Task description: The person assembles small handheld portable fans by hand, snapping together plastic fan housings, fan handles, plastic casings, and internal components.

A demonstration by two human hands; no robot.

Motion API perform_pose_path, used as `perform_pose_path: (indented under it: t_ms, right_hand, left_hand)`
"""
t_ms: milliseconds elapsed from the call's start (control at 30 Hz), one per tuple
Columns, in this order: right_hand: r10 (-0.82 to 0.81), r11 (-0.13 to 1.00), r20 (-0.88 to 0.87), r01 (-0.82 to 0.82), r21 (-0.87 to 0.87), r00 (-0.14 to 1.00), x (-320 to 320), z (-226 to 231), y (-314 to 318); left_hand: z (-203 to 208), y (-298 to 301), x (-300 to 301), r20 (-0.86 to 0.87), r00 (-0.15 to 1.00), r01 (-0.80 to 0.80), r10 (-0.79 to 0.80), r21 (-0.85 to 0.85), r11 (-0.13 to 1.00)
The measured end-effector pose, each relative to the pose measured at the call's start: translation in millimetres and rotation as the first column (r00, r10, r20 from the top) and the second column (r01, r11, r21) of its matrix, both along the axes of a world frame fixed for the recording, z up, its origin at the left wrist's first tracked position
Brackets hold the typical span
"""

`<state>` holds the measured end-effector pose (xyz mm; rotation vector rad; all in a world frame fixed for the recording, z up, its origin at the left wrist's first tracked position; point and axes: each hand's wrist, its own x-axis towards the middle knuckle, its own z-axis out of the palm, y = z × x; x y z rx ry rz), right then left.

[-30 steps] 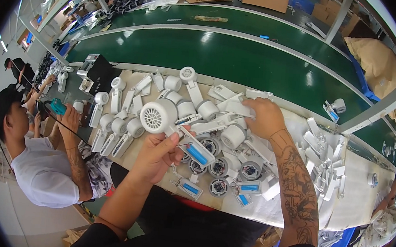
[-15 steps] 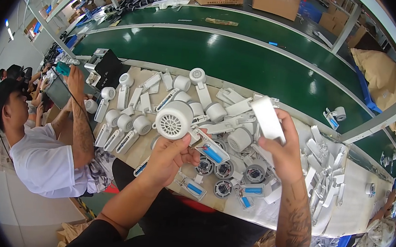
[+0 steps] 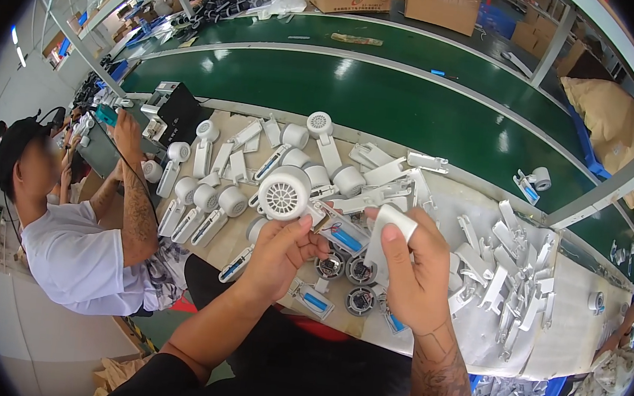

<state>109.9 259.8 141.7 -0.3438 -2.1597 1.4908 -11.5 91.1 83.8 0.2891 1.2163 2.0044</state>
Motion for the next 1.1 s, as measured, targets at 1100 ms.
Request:
perform_pose_path:
  t_ms: [1100]
  right_hand:
    - [-0.173, 0.856, -0.094, 0.102, -0.506, 0.980, -19.5, -54.4, -36.4]
  left_hand:
    - [15.4, 5.9, 4.8, -0.183, 0.966, -0.171, 0.181, 0.070, 0.983]
